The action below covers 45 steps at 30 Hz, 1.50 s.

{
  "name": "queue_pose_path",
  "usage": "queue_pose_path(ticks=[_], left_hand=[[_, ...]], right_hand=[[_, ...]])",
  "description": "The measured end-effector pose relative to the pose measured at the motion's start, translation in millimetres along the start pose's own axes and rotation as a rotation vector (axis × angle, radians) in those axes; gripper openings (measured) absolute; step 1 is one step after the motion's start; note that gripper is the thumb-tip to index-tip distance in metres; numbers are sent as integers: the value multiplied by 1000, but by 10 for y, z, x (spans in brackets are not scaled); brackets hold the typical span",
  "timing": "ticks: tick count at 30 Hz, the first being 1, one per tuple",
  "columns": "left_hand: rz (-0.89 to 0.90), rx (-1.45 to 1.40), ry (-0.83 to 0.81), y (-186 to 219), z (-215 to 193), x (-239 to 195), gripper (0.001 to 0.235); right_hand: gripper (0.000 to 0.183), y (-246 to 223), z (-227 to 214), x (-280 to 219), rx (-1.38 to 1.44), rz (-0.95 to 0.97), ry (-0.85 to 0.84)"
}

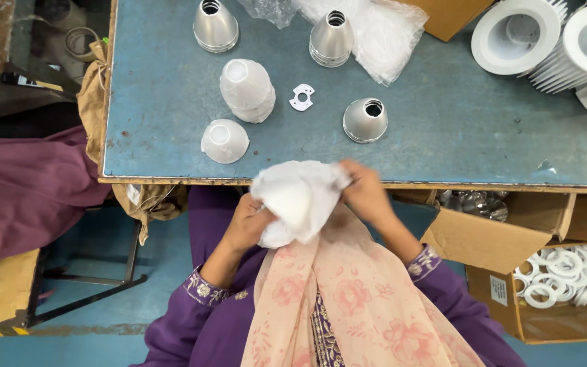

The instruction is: The person wraps small white plastic components in thin white tissue paper at a workbench. They pick up each component, fold the paper around it, and place the wrapped item on the table. The person handles components one at a time and repeats the wrapping process throughout the clip.

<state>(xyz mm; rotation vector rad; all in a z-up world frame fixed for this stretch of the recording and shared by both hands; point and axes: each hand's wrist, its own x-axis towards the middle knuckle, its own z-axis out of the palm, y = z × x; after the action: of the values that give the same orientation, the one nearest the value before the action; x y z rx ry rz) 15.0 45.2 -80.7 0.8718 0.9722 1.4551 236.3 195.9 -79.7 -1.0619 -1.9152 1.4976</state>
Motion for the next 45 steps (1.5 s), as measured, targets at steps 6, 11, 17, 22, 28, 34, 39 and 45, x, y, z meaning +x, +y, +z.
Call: queue_pose_path(ticks=[6,11,17,22,28,34,39,45], left_hand=[[-89,169,85,35,42,30,25],[-66,499,70,146,159,51,25],[44,806,177,315,238,34,28],[25,1029,245,402,313,-47,24],[251,738,349,466,326,11,63],[10,449,257,269,204,-62,28],[108,371,290,148,13,-121,32],[249,473,381,156,-192,-339,32]], right_hand=[[44,-697,21,-317,-319,-374,79],[53,-1021,-208,-411,-136,-323,-79],[71,-863,256,-405,478,-53,-324],[76,-697,411,-403,608,49,-284],[79,-688,381,-368,724,41,-332],[80,-671,-10,-201,657,-175,-81],[84,-658,-409,157,-559,-585,474],[97,-557,-403,446,-839,-367,370]])
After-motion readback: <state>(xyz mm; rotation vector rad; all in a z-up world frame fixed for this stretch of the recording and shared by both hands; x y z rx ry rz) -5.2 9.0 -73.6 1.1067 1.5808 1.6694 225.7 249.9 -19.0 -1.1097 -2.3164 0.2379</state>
